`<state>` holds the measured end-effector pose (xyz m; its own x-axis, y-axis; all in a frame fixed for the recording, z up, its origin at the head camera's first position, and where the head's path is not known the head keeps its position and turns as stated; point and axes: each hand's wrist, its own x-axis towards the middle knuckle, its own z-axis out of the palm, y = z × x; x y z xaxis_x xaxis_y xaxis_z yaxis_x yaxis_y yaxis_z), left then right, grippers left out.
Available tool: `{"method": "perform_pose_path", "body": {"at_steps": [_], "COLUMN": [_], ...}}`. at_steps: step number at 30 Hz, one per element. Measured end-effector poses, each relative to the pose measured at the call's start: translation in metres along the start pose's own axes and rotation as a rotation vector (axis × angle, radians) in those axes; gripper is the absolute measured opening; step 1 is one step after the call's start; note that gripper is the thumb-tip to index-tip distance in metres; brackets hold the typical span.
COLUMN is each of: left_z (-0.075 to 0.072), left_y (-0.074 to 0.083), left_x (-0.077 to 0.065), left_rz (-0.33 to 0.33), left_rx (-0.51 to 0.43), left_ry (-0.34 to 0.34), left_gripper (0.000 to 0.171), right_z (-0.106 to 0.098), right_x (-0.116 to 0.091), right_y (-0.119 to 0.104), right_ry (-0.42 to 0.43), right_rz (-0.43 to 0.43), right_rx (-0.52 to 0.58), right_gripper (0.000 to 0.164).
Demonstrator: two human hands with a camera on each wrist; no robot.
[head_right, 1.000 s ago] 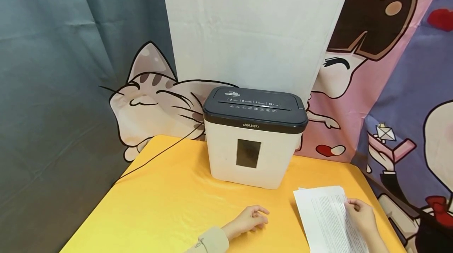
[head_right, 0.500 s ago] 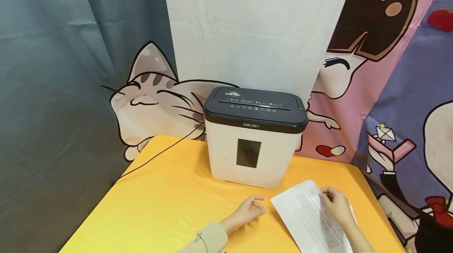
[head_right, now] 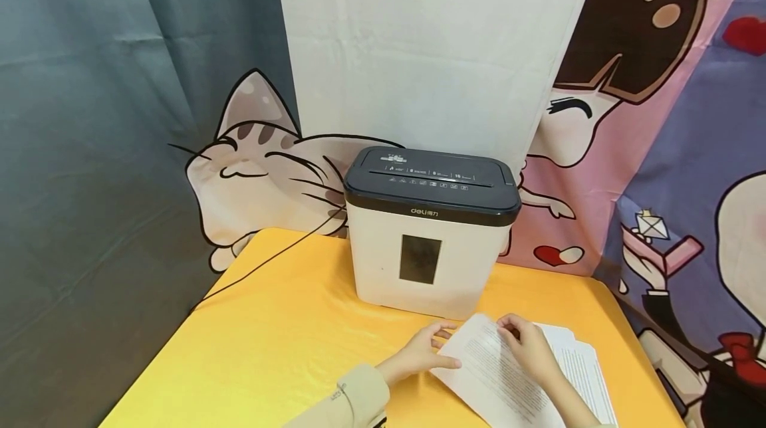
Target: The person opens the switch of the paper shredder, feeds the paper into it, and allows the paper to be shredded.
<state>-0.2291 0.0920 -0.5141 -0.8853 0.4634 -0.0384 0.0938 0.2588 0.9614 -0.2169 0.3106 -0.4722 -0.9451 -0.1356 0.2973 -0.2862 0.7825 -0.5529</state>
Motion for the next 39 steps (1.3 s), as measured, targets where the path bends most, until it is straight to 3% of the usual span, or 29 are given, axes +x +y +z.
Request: {"method": "perform_pose_path", "body": {"at_steps": [4, 8, 14, 19, 25, 29, 39], "left_z": [0.005, 0.010, 0.013, 0.013, 0.011, 0.005, -0.031], "left_y": [0.005, 0.005, 0.002, -0.001, -0.005, -0.007, -0.016], "left_x": [0.000, 0.001, 0.002, 0.000, 0.001, 0.000, -0.002], "left_rz": [0.041, 0.057, 0.045, 0.003, -0.004, -0.021, -0.015], "left_rx": [0.071, 0.087, 0.146, 0.116, 0.076, 0.069, -0.065], "left_ry": [0.007, 0.027, 0.110, 0.198, 0.242, 0.283, 0.316], "left_gripper": [0.054, 0.037, 0.024, 0.018, 0.017, 0.018, 0.018], "right_z": [0.007, 0.013, 0.021, 0.025, 0.026, 0.026, 0.016], "right_x": [-0.001, -0.002, -0.001, 0.000, 0.001, 0.001, 0.006], "right_y": [-0.009, -0.019, -0.031, -0.034, -0.034, -0.033, -0.032], "right_ry": [0.001, -0.004, -0.014, -0.031, -0.039, -0.015, -0.074], "right_rz": [-0.040, -0.094, -0.140, -0.162, -0.168, -0.215, -0.153], "right_rx": [0.006, 0.001, 0.017, 0.035, 0.041, 0.048, 0.022], "right_gripper": [0.006, 0.008, 0.014, 0.013, 0.011, 0.012, 0.004]}}
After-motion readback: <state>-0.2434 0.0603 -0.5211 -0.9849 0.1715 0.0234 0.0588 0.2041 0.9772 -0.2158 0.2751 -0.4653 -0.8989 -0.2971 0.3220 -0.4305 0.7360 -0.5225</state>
